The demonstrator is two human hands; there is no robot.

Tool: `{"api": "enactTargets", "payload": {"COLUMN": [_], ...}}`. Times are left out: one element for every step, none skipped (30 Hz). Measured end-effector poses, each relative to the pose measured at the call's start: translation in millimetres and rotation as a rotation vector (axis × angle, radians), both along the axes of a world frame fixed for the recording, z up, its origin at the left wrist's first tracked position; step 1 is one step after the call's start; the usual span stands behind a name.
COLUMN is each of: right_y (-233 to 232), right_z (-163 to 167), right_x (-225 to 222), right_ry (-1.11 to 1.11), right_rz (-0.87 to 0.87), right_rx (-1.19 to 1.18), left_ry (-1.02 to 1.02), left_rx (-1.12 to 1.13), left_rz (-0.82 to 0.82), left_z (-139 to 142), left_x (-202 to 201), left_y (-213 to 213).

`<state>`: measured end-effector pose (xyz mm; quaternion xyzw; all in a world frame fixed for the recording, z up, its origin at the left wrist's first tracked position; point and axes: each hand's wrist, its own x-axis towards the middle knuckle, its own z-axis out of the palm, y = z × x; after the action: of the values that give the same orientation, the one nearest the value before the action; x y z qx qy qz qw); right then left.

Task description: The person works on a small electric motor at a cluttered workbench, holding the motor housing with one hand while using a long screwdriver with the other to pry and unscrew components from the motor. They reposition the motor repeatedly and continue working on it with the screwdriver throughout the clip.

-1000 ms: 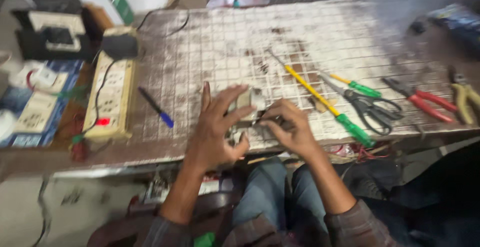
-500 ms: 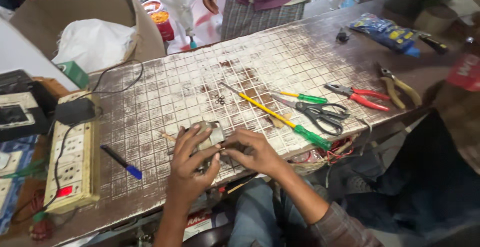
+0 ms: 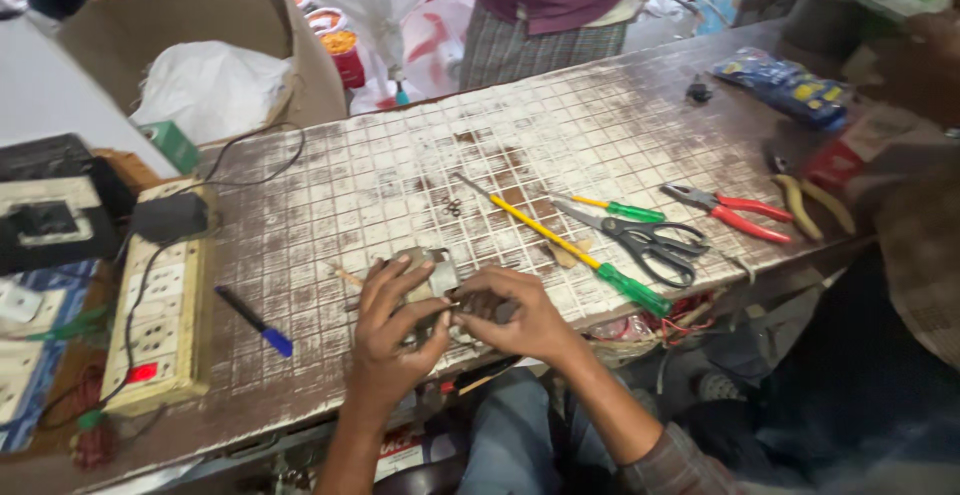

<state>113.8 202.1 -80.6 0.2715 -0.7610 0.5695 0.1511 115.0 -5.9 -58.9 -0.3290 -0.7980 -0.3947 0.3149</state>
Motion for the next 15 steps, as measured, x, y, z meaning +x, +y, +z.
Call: {"api": "enactTargets", "payload": {"right_y": [0.2,0.2,0.2,0.3,0.4,0.6,0.8,1.1,1.3,1.2,0.9,0.5,-0.1,-0.9,-1.6], "right_z": [-2.1,-4.3,-6.2,-7.9,-9.3,-10.3,-10.9,-11.3,-11.4,-11.3,-11.0,-10.6,-10.2,-9.7,-9.0], "right_x": [-0.6,-1.6,-2.7,-3.7,-4.5,-5.4,-5.9,-6.3,-6.4,-6.4,-5.9,-5.3,-4.5,-4.0,-3.2], "right_ry": [-0.023,-0.024,-0.026,-0.027,-0.017,-0.006,0.003,0.022,0.043,0.065,0.042,0.017,-0.006,-0.002,0.000], "right_rz": [-0.005,-0.009,-0.013,-0.017,-0.008,0.000,0.006,0.028,0.049,0.069,0.042,0.015,-0.013,-0.047,-0.084], "right_rx": [0.000,0.011,0.022,0.034,0.018,0.001,-0.016,-0.024,-0.034,-0.044,-0.040,-0.035,-0.030,0.010,0.052], "left_ry": [0.007,0.002,-0.003,-0.008,-0.004,-0.001,0.001,-0.007,-0.014,-0.019,-0.022,-0.026,-0.028,-0.022,-0.016], "left_rx": [0.006,0.008,0.010,0.013,0.012,0.010,0.008,0.009,0.009,0.009,0.007,0.006,0.004,0.007,0.011], "left_rz": [0.001,-0.001,-0.002,-0.004,-0.010,-0.017,-0.026,-0.022,-0.019,-0.016,-0.018,-0.020,-0.021,-0.018,-0.017], "left_z": [0.4,0.8,1.2,1.4,1.5,1.5,1.3,1.0,0.6,0.1,-0.3,-0.9,-1.4,-1.9,-2.6], "left_x": [0.1,0.3,0.5,0.9,1.0,1.2,1.4,1.7,1.8,1.6,1.6,1.4,1.1,0.8,0.6], "left_y": [-0.1,-0.7,-1.1,-1.6,-2.3,-2.9,-3.5,-4.1,-4.5,-5.0,-5.4,-5.8,-6.0,-6.2,-5.9]}}
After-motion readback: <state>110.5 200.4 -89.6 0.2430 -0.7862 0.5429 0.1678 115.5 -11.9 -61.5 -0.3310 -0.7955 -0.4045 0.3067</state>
